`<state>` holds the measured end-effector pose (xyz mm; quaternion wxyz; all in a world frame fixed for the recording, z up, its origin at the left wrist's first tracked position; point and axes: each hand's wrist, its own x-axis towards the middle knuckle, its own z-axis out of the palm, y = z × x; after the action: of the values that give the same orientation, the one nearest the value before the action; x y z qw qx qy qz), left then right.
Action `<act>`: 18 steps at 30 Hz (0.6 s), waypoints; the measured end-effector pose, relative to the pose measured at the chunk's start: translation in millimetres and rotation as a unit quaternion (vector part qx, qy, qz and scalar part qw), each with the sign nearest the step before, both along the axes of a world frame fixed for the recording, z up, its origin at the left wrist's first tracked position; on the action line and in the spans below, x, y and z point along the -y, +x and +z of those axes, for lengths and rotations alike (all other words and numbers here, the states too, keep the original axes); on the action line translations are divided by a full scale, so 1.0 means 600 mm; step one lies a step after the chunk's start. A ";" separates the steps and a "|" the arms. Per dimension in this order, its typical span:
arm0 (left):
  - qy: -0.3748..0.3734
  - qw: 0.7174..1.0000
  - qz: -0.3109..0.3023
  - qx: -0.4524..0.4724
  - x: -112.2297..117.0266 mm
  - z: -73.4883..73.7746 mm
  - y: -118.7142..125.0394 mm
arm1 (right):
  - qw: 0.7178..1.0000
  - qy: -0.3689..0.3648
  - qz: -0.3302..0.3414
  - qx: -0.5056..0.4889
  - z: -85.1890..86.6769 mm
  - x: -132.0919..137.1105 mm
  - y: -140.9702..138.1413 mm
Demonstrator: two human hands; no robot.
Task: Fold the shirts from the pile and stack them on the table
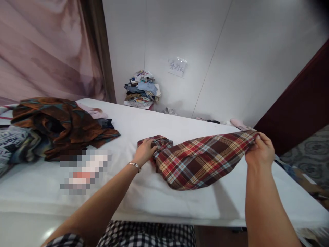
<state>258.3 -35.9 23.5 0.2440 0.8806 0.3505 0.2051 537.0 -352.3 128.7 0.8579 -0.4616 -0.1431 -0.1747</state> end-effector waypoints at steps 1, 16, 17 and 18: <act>-0.006 1.000 0.002 -0.017 -0.004 -0.002 0.005 | 1.000 0.008 -0.006 -0.007 0.001 0.008 0.013; -0.168 0.969 0.104 0.146 -0.031 0.046 0.003 | 0.930 -0.364 0.041 0.033 -0.094 0.044 0.024; -0.186 0.961 0.102 0.178 -0.027 0.056 0.000 | 0.910 -0.396 0.119 0.047 -0.110 0.033 -0.015; -0.209 0.948 0.098 0.219 -0.022 0.067 -0.004 | 0.887 -0.424 0.172 0.064 -0.127 0.024 -0.054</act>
<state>255.8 -22.5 63.5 0.4718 0.7046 0.4081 0.3382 504.7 -366.5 52.7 0.5858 -0.7373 -0.3356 0.0240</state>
